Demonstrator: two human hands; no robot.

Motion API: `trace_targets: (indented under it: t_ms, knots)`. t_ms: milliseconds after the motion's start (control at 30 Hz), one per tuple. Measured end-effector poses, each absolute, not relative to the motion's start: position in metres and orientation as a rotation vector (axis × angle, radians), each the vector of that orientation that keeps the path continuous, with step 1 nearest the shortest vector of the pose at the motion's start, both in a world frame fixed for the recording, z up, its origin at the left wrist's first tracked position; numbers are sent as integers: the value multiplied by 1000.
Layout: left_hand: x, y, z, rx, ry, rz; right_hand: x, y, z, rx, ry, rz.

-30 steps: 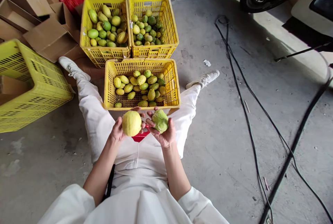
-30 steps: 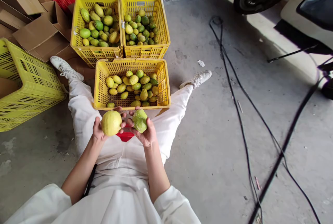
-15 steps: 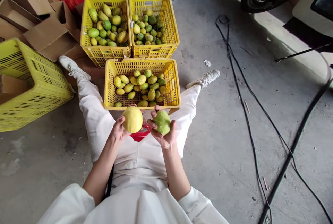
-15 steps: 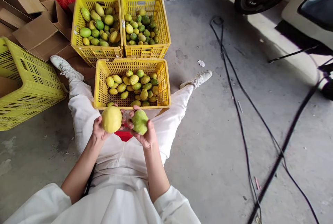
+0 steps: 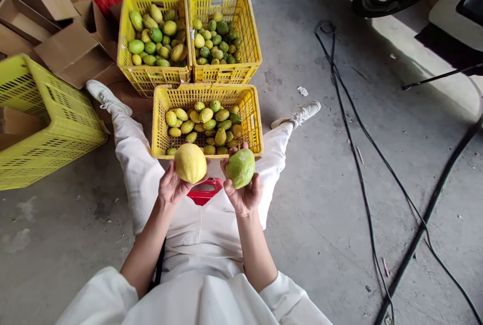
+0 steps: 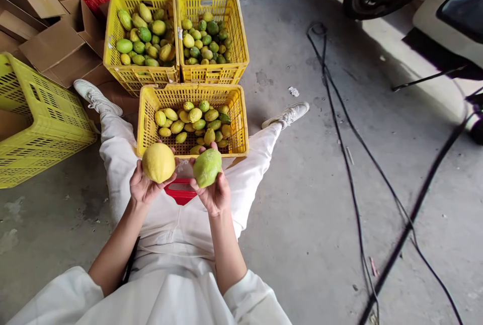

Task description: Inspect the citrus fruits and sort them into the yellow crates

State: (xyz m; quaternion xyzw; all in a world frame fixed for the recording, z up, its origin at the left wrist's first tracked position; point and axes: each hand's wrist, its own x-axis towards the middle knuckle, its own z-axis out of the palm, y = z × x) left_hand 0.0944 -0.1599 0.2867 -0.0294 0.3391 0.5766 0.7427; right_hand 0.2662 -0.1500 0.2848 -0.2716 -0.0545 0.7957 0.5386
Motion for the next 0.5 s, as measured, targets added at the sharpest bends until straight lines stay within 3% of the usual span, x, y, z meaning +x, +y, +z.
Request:
trace_targets:
  t_ms: [267, 500]
  knots:
    - [95, -158, 266, -62, 763, 1177, 253, -149, 272, -843, -151, 1939]
    - [83, -158, 290, -27, 749, 1320, 260, -149, 290, -713, -247, 1903]
